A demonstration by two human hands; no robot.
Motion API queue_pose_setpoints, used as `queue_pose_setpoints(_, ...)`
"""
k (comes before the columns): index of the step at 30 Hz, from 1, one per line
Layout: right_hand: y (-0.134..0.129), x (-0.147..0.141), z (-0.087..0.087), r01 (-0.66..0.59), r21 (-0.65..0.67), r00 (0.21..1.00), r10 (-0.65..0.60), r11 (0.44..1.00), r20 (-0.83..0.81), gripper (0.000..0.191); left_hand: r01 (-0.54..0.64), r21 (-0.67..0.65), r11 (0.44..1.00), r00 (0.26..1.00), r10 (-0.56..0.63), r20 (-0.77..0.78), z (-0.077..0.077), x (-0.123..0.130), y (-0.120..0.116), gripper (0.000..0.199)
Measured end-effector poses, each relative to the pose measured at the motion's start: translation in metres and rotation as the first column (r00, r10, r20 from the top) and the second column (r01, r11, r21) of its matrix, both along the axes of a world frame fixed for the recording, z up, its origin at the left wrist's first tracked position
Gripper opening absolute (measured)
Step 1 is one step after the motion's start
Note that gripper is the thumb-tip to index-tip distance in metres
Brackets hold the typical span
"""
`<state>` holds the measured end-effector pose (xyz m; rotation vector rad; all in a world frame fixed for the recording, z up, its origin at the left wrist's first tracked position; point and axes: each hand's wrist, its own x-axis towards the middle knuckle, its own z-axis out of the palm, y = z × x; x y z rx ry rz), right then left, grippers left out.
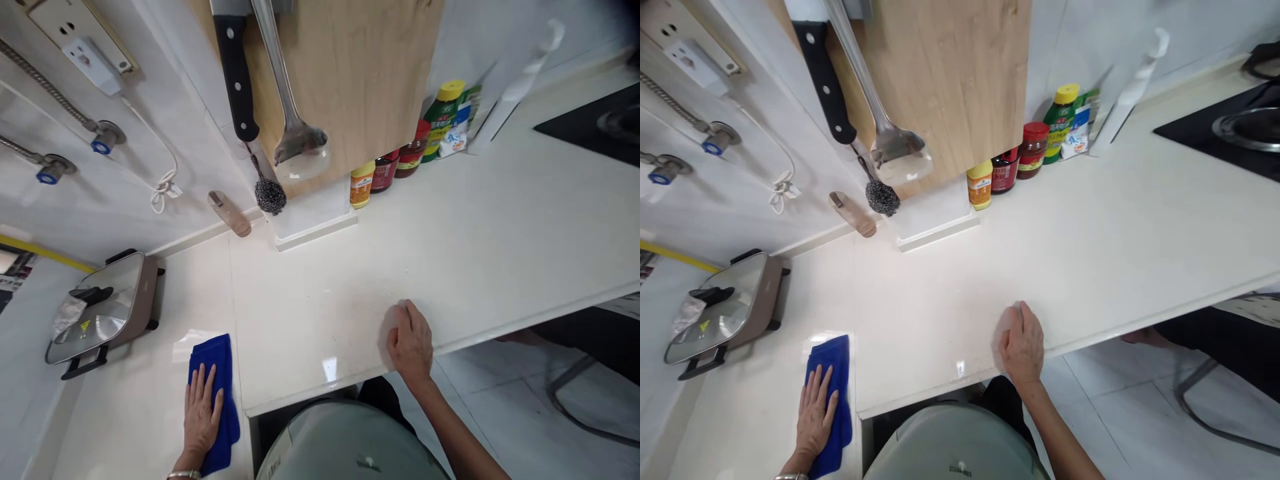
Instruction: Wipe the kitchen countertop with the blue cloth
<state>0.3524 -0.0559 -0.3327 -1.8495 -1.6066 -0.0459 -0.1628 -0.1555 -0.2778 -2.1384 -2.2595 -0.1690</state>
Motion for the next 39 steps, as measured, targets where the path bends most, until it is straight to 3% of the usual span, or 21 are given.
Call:
queue_pose_setpoints(4, 0.002, 0.000, 0.008, -0.020, -0.042, 0.998, 0.022, 0.999, 0.061, 0.055, -0.055, 0.024, 0.998, 0.998, 0.056, -0.014, -0.003, 0.022, 0.011, 0.058)
queue_pose_setpoints(7, 0.003, 0.000, 0.011, -0.014, -0.070, 0.994, 0.022, 0.997, 0.111, 0.053, -0.133, 0.098, 0.986, 0.991, 0.136, -0.021, -0.007, 0.058, 0.031, 0.059)
queue_pose_setpoints(15, 0.003, -0.001, 0.007, -0.022, -0.113, 0.989, 0.038, 0.993, 0.144, 0.055, -0.001, 0.156, 0.988, 1.000, -0.003, 0.024, -0.013, 0.195, 0.114, 0.063)
queue_pose_setpoints(20, 0.003, 0.002, 0.003, -0.054, -0.104, 0.998, 0.055, 0.993, 0.004, 0.056, 0.108, 0.164, 0.980, 0.991, -0.119, 0.058, -0.015, 0.293, 0.149, 0.068)
queue_pose_setpoints(23, 0.005, 0.022, 0.002, -0.150, -0.063, 0.962, 0.132, 0.987, -0.239, 0.051, 0.202, 0.169, 0.965, 0.971, -0.220, 0.094, -0.022, 0.356, 0.168, 0.072)
queue_pose_setpoints(27, 0.005, 0.071, 0.004, -0.158, 0.026, 0.817, 0.146, 0.987, -0.558, 0.044, 0.259, 0.195, 0.946, 0.938, -0.295, 0.183, -0.031, 0.444, 0.204, 0.074)
queue_pose_setpoints(31, 0.002, 0.119, 0.010, -0.067, 0.046, 0.831, 0.081, 0.997, -0.551, 0.038, 0.328, 0.181, 0.927, 0.852, -0.373, 0.367, -0.026, 0.516, 0.245, 0.073)
queue_pose_setpoints(33, 0.002, 0.133, 0.012, -0.059, 0.054, 0.868, 0.078, 0.997, -0.490, 0.038, 0.361, 0.159, 0.919, 0.795, -0.393, 0.463, -0.022, 0.532, 0.259, 0.070)
queue_pose_setpoints(35, 0.007, 0.140, 0.014, -0.075, 0.056, 0.898, 0.092, 0.996, -0.431, 0.042, 0.423, 0.138, 0.896, 0.732, -0.427, 0.530, -0.020, 0.529, 0.266, 0.067)
queue_pose_setpoints(37, 0.017, 0.140, 0.017, -0.100, 0.047, 0.924, 0.110, 0.994, -0.365, 0.048, 0.500, 0.127, 0.856, 0.680, -0.480, 0.555, -0.020, 0.508, 0.265, 0.065)
queue_pose_setpoints(39, 0.033, 0.134, 0.021, -0.128, 0.032, 0.947, 0.132, 0.991, -0.294, 0.053, 0.538, 0.132, 0.833, 0.667, -0.516, 0.538, -0.020, 0.471, 0.258, 0.061)
